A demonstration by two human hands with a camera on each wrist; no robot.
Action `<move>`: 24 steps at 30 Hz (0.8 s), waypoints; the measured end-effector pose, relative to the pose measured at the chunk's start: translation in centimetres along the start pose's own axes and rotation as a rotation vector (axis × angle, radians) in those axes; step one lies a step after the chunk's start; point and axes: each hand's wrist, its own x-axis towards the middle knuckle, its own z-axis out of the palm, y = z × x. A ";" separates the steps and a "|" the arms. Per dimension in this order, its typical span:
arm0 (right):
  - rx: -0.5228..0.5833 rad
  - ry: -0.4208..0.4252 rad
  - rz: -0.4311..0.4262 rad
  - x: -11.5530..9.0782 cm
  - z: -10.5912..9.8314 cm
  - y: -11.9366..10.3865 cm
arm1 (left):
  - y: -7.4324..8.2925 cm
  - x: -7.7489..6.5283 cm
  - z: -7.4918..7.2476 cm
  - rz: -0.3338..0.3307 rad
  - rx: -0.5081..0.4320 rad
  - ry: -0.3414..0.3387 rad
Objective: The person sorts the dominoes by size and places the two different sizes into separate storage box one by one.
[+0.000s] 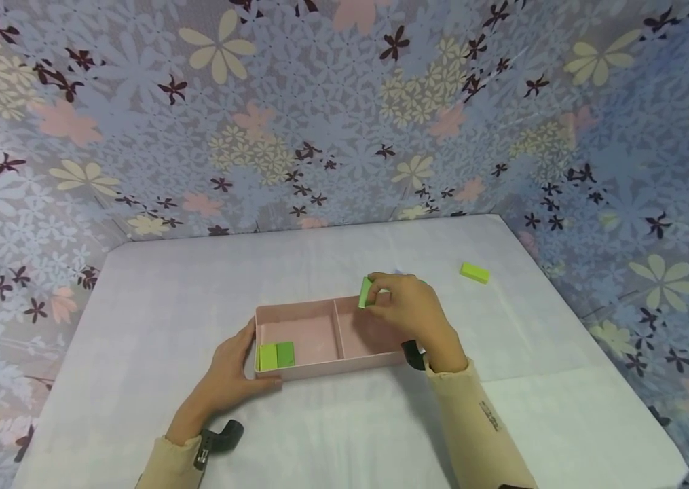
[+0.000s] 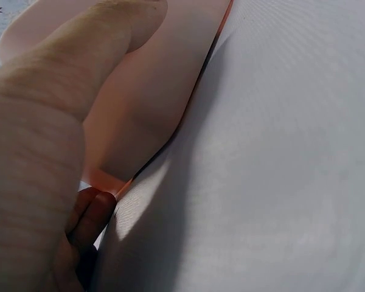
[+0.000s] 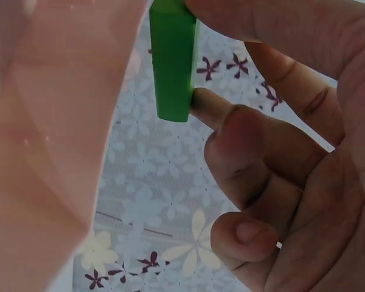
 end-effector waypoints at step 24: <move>-0.067 -0.060 -0.138 0.2 3.0 -2.9 | 0.1 -0.1 0.1 -0.012 0.006 0.000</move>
